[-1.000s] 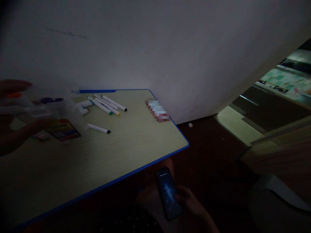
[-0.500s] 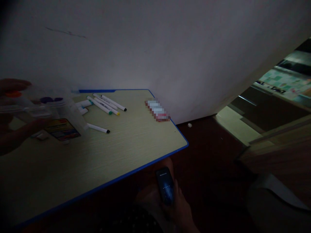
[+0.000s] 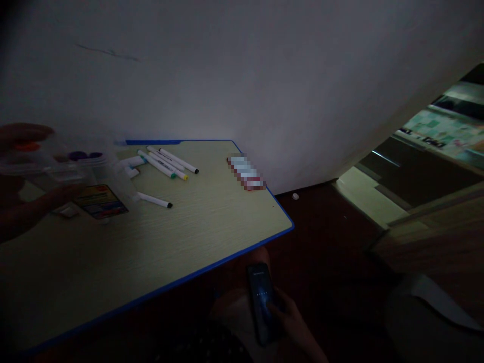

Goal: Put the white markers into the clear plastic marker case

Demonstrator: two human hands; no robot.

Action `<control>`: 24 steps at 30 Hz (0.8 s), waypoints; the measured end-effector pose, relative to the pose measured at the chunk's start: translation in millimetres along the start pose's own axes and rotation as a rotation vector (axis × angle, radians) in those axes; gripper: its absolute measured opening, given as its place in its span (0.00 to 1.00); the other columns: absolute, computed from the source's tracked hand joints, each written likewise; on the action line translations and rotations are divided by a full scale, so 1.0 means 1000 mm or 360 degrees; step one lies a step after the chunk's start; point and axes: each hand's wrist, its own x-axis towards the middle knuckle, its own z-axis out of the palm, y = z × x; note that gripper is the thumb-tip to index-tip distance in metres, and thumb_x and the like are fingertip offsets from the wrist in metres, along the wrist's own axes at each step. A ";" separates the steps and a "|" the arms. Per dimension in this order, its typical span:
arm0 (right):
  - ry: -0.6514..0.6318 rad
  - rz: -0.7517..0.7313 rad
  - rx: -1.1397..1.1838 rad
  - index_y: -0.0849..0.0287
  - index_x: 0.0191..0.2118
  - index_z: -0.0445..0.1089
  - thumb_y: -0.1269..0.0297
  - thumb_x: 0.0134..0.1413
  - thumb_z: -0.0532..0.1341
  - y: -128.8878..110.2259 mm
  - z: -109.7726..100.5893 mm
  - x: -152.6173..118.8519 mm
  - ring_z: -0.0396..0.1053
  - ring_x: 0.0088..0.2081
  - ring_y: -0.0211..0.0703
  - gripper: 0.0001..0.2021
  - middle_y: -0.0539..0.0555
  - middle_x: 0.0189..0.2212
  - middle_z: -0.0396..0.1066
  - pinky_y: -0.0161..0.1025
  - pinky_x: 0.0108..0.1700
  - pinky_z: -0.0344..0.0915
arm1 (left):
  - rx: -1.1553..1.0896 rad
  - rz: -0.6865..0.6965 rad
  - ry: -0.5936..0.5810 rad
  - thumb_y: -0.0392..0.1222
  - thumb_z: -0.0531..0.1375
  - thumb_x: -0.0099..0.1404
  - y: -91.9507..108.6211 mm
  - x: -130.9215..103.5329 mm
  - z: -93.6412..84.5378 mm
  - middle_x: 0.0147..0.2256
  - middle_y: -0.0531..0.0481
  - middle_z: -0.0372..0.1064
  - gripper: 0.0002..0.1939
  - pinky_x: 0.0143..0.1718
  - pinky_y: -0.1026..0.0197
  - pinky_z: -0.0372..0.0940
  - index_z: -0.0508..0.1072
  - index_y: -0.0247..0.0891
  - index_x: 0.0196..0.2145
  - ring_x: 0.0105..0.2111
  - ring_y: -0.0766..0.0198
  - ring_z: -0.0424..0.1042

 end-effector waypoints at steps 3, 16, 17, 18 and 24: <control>-0.0063 0.0047 0.0114 0.64 0.46 0.68 0.48 0.44 0.58 -0.004 -0.006 0.002 0.67 0.45 0.54 0.27 0.60 0.43 0.71 0.45 0.46 0.64 | -0.0031 0.0179 0.0052 0.67 0.57 0.45 0.001 0.002 -0.001 0.52 0.44 0.56 0.46 0.52 0.53 0.57 0.57 0.33 0.54 0.51 0.54 0.58; 0.0620 -0.1182 -0.0597 0.59 0.34 0.69 0.59 0.52 0.55 -0.227 -0.007 0.005 0.69 0.32 0.42 0.10 0.53 0.30 0.72 0.37 0.34 0.65 | -0.0050 0.0236 0.0057 0.62 0.58 0.48 0.003 0.003 -0.003 0.52 0.47 0.56 0.41 0.53 0.51 0.56 0.56 0.38 0.55 0.52 0.52 0.58; 0.0517 -0.1272 -0.0632 0.59 0.34 0.69 0.60 0.53 0.55 -0.245 0.002 0.011 0.68 0.30 0.40 0.10 0.53 0.28 0.71 0.36 0.32 0.65 | -0.0049 0.0229 0.0050 0.62 0.57 0.48 0.003 0.003 -0.003 0.52 0.47 0.56 0.41 0.53 0.51 0.56 0.55 0.38 0.55 0.52 0.52 0.58; 0.0396 -0.1343 -0.0679 0.60 0.35 0.68 0.60 0.53 0.54 -0.261 0.011 0.018 0.66 0.28 0.39 0.10 0.52 0.27 0.69 0.36 0.31 0.64 | -0.0062 0.0209 0.0042 0.61 0.58 0.48 0.004 0.002 -0.003 0.53 0.46 0.55 0.41 0.53 0.50 0.56 0.55 0.38 0.56 0.52 0.52 0.58; -0.0129 -0.1480 -0.0608 0.60 0.54 0.55 0.55 0.43 0.62 -0.322 0.078 0.063 0.63 0.32 0.37 0.32 0.56 0.45 0.62 0.39 0.33 0.64 | -0.0491 0.0049 -0.0044 0.58 0.62 0.46 0.010 0.000 -0.006 0.55 0.44 0.50 0.43 0.42 0.57 0.65 0.53 0.40 0.57 0.49 0.54 0.61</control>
